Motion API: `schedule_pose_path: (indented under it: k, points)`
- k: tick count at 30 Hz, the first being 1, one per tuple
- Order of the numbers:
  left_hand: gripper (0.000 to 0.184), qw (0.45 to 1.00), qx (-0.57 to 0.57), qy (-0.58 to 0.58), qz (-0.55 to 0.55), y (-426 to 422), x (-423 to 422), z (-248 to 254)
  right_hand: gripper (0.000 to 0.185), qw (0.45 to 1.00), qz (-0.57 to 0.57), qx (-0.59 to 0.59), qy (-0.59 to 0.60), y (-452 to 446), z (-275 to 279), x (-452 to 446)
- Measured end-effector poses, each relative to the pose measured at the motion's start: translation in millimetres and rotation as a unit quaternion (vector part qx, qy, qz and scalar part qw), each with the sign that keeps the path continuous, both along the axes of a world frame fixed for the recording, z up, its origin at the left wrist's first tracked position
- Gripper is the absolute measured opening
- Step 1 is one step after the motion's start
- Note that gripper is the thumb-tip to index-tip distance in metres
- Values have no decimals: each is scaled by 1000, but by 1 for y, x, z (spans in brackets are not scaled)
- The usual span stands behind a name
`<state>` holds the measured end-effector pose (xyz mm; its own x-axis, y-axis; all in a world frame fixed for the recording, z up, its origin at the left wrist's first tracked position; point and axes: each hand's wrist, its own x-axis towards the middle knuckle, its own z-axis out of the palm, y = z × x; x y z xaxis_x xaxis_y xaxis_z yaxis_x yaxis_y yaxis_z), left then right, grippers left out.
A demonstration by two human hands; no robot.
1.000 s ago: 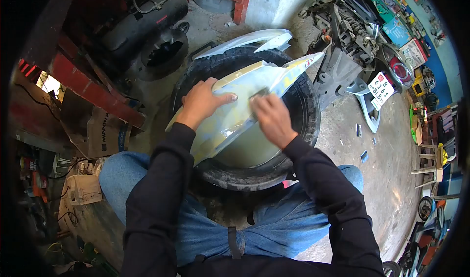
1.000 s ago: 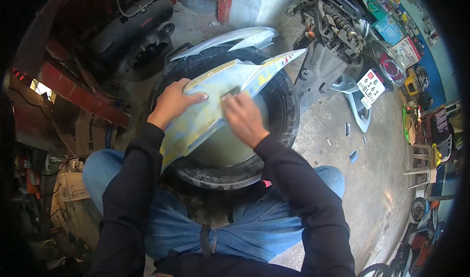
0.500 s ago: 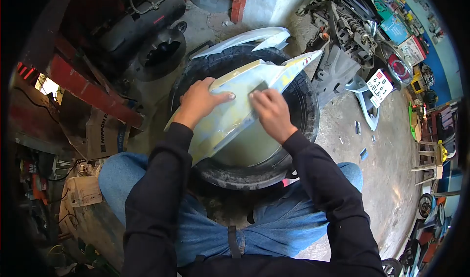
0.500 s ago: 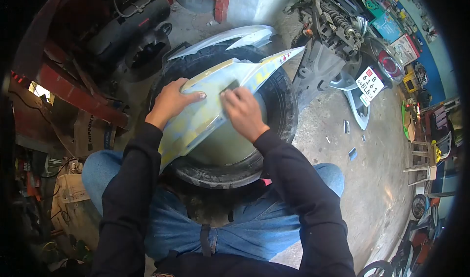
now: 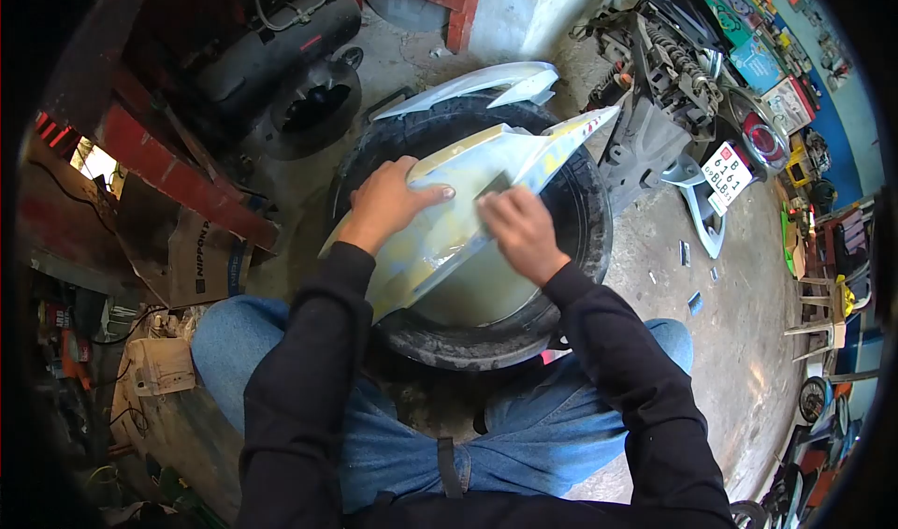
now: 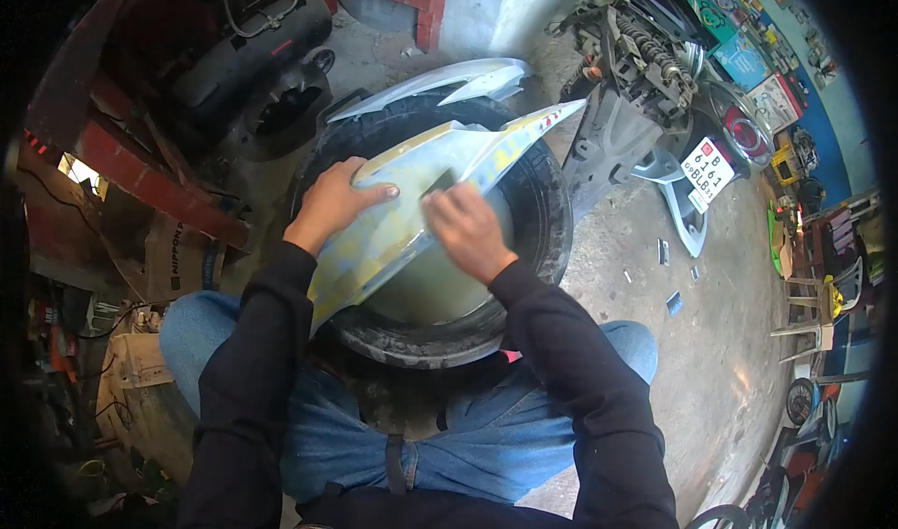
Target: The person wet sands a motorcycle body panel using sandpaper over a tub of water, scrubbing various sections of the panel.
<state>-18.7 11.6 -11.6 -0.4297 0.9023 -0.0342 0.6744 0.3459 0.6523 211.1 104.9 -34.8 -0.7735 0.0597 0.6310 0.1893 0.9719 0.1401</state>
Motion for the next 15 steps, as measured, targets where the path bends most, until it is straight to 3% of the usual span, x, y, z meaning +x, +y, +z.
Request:
schedule_pose_path:
  k: [3, 7, 9, 11, 15]
  points:
    - [79, 999, -29, -25, -9, -3, -1, -4, 32, 999, -35, -20, -2, -3, -7, 1]
    - [79, 1000, -10, -24, 0, -1, 0, -1, 34, 998, 59, 18, 0, -8, -4, 3]
    - [79, 999, -26, -30, -4, 1, -2, 3, 31, 999, -34, -32, -8, 10, 2, 0]
    - [79, 998, -46, -39, -16, -3, 2, 1, 30, 999, -43, -21, -10, -1, -5, 0]
    - [79, 1000, -18, -20, -4, 1, -1, -1, 37, 999, 49, -10, 3, 1, -4, 0]
